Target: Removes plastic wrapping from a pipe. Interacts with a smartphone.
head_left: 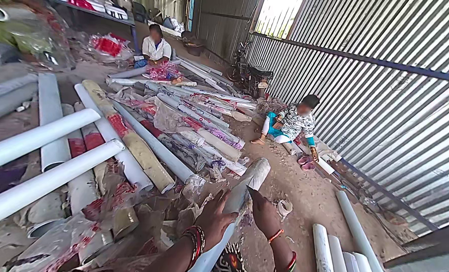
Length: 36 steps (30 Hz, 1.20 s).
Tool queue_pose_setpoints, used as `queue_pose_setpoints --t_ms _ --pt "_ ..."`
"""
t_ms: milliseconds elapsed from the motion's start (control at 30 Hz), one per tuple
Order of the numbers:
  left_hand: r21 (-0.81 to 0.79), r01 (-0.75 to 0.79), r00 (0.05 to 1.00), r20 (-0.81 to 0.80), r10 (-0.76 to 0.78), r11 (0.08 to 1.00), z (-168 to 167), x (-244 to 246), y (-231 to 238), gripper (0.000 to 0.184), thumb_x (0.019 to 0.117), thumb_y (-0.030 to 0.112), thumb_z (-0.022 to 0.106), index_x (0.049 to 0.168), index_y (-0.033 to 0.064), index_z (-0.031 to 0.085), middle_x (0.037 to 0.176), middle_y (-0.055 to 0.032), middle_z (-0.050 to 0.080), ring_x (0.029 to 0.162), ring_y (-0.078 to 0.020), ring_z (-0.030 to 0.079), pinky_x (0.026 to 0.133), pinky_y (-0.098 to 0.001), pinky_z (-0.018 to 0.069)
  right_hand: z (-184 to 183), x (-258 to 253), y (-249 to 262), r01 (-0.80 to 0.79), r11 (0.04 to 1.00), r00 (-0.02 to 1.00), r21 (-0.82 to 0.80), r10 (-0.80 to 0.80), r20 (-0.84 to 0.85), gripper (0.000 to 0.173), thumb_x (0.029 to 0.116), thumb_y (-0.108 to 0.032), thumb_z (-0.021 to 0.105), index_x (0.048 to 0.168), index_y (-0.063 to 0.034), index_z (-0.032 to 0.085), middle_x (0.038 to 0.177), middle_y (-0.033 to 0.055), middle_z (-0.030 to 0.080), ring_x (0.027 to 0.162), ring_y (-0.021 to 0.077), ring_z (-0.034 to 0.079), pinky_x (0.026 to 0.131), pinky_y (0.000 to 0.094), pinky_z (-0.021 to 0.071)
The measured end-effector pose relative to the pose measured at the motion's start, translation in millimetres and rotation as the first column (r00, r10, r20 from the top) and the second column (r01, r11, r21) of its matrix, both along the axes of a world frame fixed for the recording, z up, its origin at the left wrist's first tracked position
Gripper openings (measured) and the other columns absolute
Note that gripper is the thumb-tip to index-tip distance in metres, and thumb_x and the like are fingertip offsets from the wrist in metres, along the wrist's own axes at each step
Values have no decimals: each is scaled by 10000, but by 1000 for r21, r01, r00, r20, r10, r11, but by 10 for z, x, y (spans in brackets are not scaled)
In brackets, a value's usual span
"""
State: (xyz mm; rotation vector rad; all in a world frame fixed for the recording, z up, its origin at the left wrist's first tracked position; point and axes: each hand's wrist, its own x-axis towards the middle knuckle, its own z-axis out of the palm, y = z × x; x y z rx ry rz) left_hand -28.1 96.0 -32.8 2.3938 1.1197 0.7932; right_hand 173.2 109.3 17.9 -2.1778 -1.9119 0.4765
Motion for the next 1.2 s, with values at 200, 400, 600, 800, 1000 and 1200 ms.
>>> queue_pose_setpoints --t_ms 200,400,600,800,1000,1200 --pt "-43 44 986 -159 -51 998 124 -8 -14 654 1035 295 593 1567 -19 379 1571 -276 430 1456 -434 431 1193 -528 342 -2 -23 244 2 998 1000 -64 -3 -17 490 1103 -240 380 1582 -142 404 1335 213 653 1182 409 654 992 608 485" --pt "-171 9 963 -264 -55 985 156 68 -50 390 1073 220 526 1438 117 616 1663 -260 263 1547 -497 182 1204 -619 250 -13 -14 269 -57 993 998 -106 56 -5 481 1107 -210 349 1581 -251 417 1325 196 666 1166 429 656 974 641 479" --pt "-377 -110 992 -96 79 920 272 44 -36 508 1074 126 502 1540 -50 403 1568 -290 415 1463 -395 426 1213 -456 322 11 -10 325 -83 990 997 -117 81 -16 474 1103 -186 365 1572 -212 434 1360 197 647 1203 420 640 1008 625 466" --pt "-454 -122 950 203 236 883 178 6 10 522 1035 104 574 1514 -51 439 1566 -289 406 1426 -366 469 1183 -402 375 9 -81 246 -6 988 999 -155 12 39 484 1096 -218 374 1578 -201 415 1285 240 664 1175 443 641 979 629 476" --pt "-431 -76 947 250 199 899 132 7 -21 515 1014 105 596 1484 -68 477 1532 -295 455 1441 -375 452 1204 -417 347 40 -149 286 -3 990 1000 -143 1 -8 484 1095 -194 379 1577 -186 416 1336 220 648 1190 429 640 984 635 469" --pt "-459 -81 907 333 256 885 141 8 -37 506 1001 91 615 1464 -72 494 1521 -295 458 1418 -361 474 1178 -409 381 -27 -235 97 82 988 996 -129 -78 33 491 1094 -215 375 1583 -220 403 1247 226 687 1119 436 671 938 624 500"
